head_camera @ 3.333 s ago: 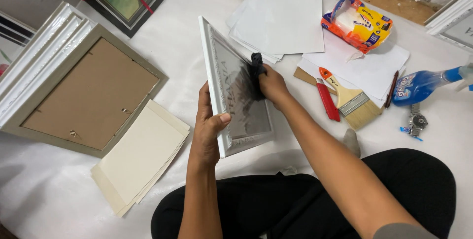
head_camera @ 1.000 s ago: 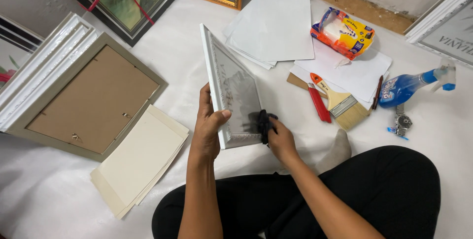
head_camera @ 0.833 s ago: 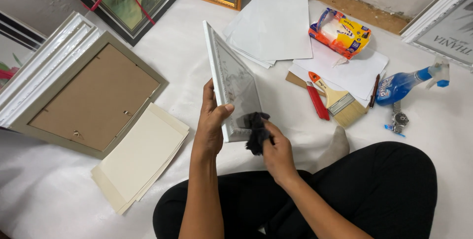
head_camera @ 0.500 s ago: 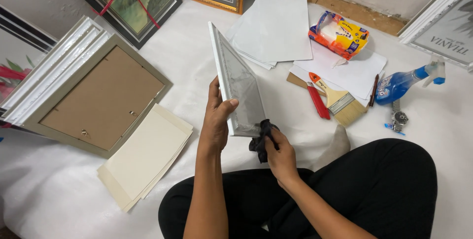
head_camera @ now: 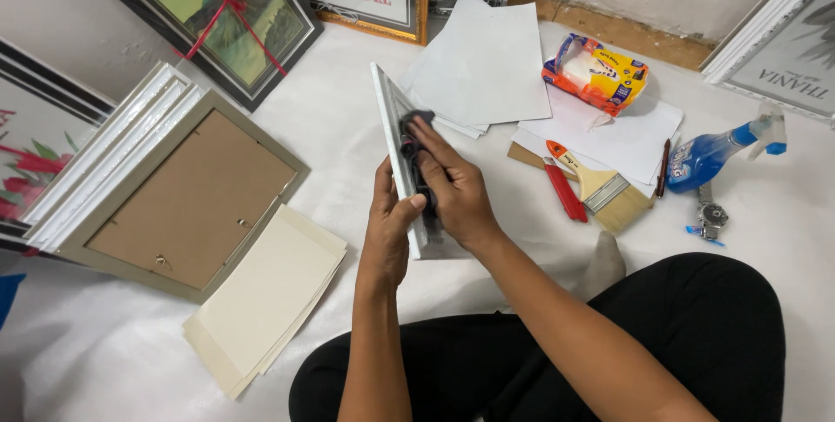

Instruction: Cleaning picture frame glass and assembling the frame with matting and backboard

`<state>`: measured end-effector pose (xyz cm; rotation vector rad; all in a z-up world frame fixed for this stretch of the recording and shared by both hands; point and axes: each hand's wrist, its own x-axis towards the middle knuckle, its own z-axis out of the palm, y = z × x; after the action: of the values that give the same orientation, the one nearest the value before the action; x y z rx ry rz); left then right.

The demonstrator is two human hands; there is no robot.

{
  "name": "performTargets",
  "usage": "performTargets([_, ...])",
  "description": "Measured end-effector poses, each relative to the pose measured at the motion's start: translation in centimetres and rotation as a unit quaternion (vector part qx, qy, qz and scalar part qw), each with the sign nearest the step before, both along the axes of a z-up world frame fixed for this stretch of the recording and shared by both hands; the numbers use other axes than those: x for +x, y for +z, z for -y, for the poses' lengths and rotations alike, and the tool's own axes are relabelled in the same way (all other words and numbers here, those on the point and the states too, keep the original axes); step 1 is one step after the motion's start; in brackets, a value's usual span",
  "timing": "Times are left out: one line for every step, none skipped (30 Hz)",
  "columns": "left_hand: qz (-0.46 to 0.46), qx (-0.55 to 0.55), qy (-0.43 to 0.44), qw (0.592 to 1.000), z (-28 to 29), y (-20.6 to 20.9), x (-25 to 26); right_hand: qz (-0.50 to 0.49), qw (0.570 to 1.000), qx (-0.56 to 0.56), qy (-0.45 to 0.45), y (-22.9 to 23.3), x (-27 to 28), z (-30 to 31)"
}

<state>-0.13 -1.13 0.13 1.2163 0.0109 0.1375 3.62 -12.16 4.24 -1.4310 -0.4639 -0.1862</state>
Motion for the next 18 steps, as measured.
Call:
performTargets([0.002, 0.001, -0.003, 1.000, -0.1, 0.3, 0.4, 0.002, 1.000, 0.001, -0.003, 0.5, 0.6, -0.2])
performTargets([0.003, -0.001, -0.002, 1.000, -0.1, 0.3, 0.3, 0.031, 0.999, 0.015, 0.006, 0.8, 0.8, -0.4])
performTargets([0.004, -0.002, 0.000, 1.000, -0.1, 0.3, 0.1, 0.060, 0.998, 0.029, 0.015, 1.0, 1.0, -0.7])
performTargets([0.001, -0.002, -0.001, 1.000, -0.3, 0.4, 0.0, 0.057, 0.998, 0.029, 0.015, -0.9, 1.8, -0.7])
performTargets([-0.007, 0.012, 0.014, 1.000, -0.5, 0.6, -0.2, 0.027, 1.000, -0.011, -0.004, -2.7, 2.6, -0.7])
performTargets([-0.014, 0.025, 0.028, 0.999, -0.5, 0.8, -0.3, -0.001, 0.998, -0.052, -0.024, -4.6, 3.4, -0.6])
performTargets([-0.016, 0.025, 0.027, 0.999, -0.7, 1.0, -0.2, -0.003, 0.998, -0.052, -0.025, -5.9, 4.3, -0.1])
performTargets([-0.020, 0.029, 0.027, 0.999, -0.8, 1.1, -0.2, -0.081, 0.993, -0.083, -0.028, -7.3, 5.2, 0.4])
performTargets([-0.024, 0.033, 0.026, 0.999, -1.0, 1.3, -0.3, -0.159, 0.980, -0.113, -0.031, -8.7, 6.1, 0.9])
performTargets([-0.026, 0.034, 0.026, 0.999, -0.8, 1.4, -0.2, -0.162, 0.980, -0.113, -0.031, -10.0, 7.3, 1.5])
performTargets([-0.019, 0.039, 0.023, 0.999, -0.6, 1.5, -0.2, -0.205, 0.964, -0.171, -0.018, -11.3, 8.4, 2.2])
performTargets([-0.011, 0.045, 0.017, 0.999, -0.3, 1.7, -0.2, -0.248, 0.942, -0.228, -0.007, -12.6, 9.4, 3.1])
performTargets([-0.014, 0.045, 0.014, 0.999, -0.3, 1.7, -0.2, -0.251, 0.941, -0.227, -0.009, -13.4, 9.6, 3.5])
performTargets([-0.013, 0.046, 0.015, 0.999, -0.1, 1.7, -0.2, -0.271, 0.920, -0.282, 0.001, -14.1, 9.9, 4.0])
performTargets([-0.012, 0.048, 0.017, 0.999, 0.0, 1.8, -0.1, -0.290, 0.896, -0.335, 0.012, -14.8, 10.2, 4.6])
performTargets([-0.012, 0.046, 0.013, 0.999, 0.0, 1.9, 0.0, -0.292, 0.895, -0.336, 0.008, -14.7, 9.5, 5.0])
performTargets([-0.024, 0.050, 0.018, 0.998, 0.0, 1.9, 0.0, -0.287, 0.885, -0.367, 0.013, -14.6, 8.9, 5.4])
performTargets([-0.037, 0.054, 0.024, 0.998, -0.1, 1.9, -0.1, -0.282, 0.873, -0.397, 0.020, -14.6, 8.0, 5.7])
